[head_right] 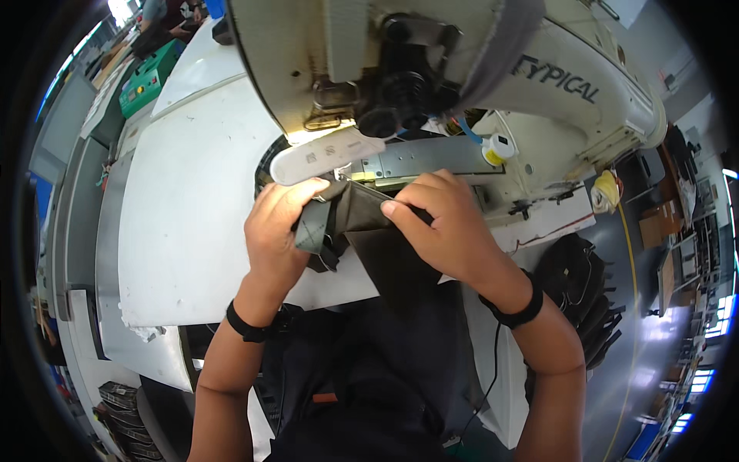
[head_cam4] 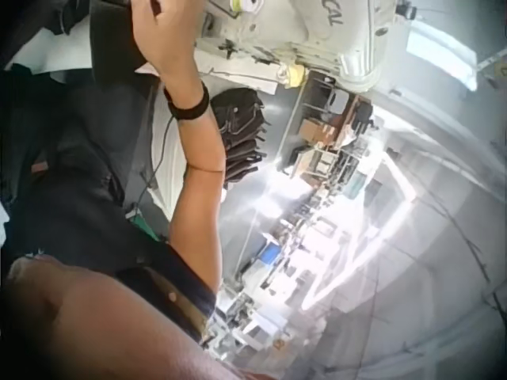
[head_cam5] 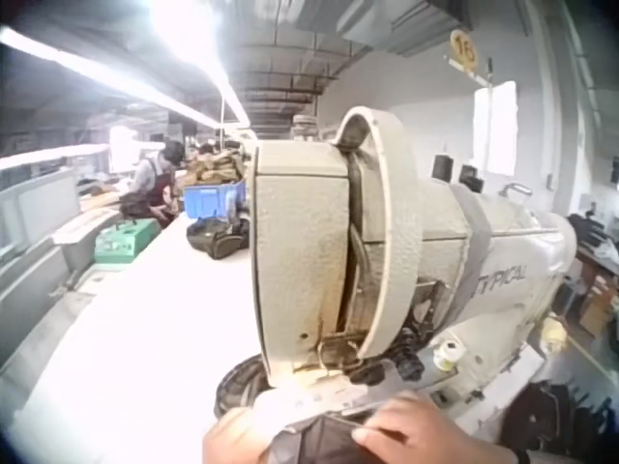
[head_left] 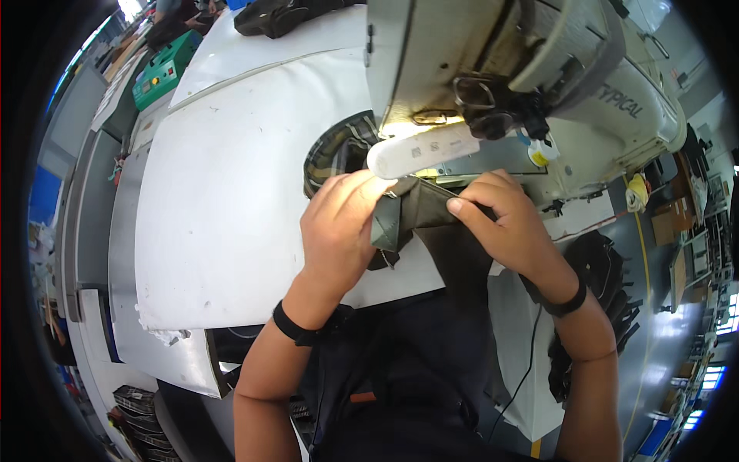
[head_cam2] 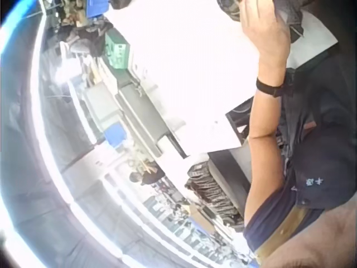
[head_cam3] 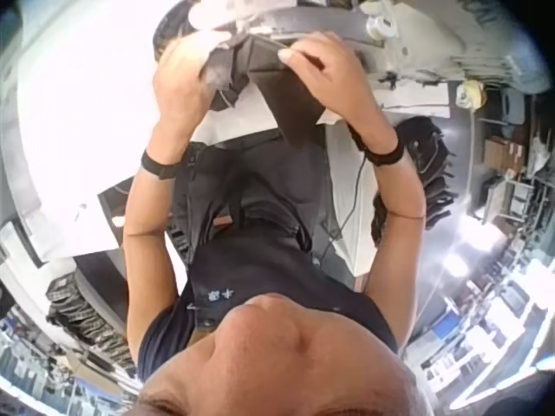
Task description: Sewing a brown leather or canvas bag using an industrial sewing machine in a workshop.
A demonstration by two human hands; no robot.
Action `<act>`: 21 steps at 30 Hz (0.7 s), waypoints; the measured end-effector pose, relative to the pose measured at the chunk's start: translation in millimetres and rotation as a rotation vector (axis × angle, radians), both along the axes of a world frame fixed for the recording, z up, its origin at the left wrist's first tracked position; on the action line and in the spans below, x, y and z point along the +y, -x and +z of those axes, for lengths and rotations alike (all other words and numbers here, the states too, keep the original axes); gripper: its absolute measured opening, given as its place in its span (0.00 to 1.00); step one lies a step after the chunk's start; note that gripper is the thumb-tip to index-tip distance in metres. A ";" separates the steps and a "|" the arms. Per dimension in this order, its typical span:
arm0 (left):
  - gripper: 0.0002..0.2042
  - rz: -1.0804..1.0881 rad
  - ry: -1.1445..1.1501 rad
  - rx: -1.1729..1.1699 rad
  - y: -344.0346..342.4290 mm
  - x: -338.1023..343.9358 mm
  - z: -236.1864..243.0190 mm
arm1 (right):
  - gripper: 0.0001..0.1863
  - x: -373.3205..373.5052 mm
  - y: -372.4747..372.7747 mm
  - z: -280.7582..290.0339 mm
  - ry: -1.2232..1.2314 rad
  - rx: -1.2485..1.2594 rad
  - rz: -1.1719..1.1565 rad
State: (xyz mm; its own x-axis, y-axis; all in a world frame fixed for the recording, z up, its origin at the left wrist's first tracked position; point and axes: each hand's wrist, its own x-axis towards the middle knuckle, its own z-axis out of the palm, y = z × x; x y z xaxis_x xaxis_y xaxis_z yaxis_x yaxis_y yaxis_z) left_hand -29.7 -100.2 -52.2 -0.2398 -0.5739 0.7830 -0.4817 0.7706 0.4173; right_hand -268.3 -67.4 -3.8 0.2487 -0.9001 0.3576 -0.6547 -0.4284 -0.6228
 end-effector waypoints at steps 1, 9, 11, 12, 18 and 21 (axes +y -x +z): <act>0.16 0.016 0.024 -0.001 0.4 0.7 0.5 | 0.09 -1.5 -1.6 0.2 0.001 0.013 0.002; 0.15 0.169 0.083 -0.120 12.2 17.5 8.2 | 0.13 -34.9 -3.3 -12.8 0.272 0.165 -0.145; 0.16 0.156 0.088 -0.132 13.5 19.2 9.4 | 0.13 -46.8 1.6 -15.1 0.165 -0.057 -0.042; 0.16 0.148 0.079 -0.119 13.9 19.6 9.6 | 0.13 -51.9 3.4 -16.7 0.107 -0.156 -0.009; 0.17 0.141 0.016 -0.137 17.6 23.1 12.0 | 0.08 -68.4 2.5 -27.2 0.161 -0.228 -0.035; 0.17 0.127 -0.009 -0.214 17.2 26.3 17.0 | 0.07 -70.3 -0.1 -24.4 0.292 -0.152 -0.103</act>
State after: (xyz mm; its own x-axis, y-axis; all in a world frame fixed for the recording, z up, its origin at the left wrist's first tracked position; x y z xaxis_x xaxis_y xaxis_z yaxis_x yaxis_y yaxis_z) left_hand -46.9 -73.8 -35.2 -0.3250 -0.6169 0.7168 -0.6524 0.6950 0.3024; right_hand -268.2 -137.7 -28.2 0.0859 -0.7716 0.6302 -0.6125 -0.5398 -0.5774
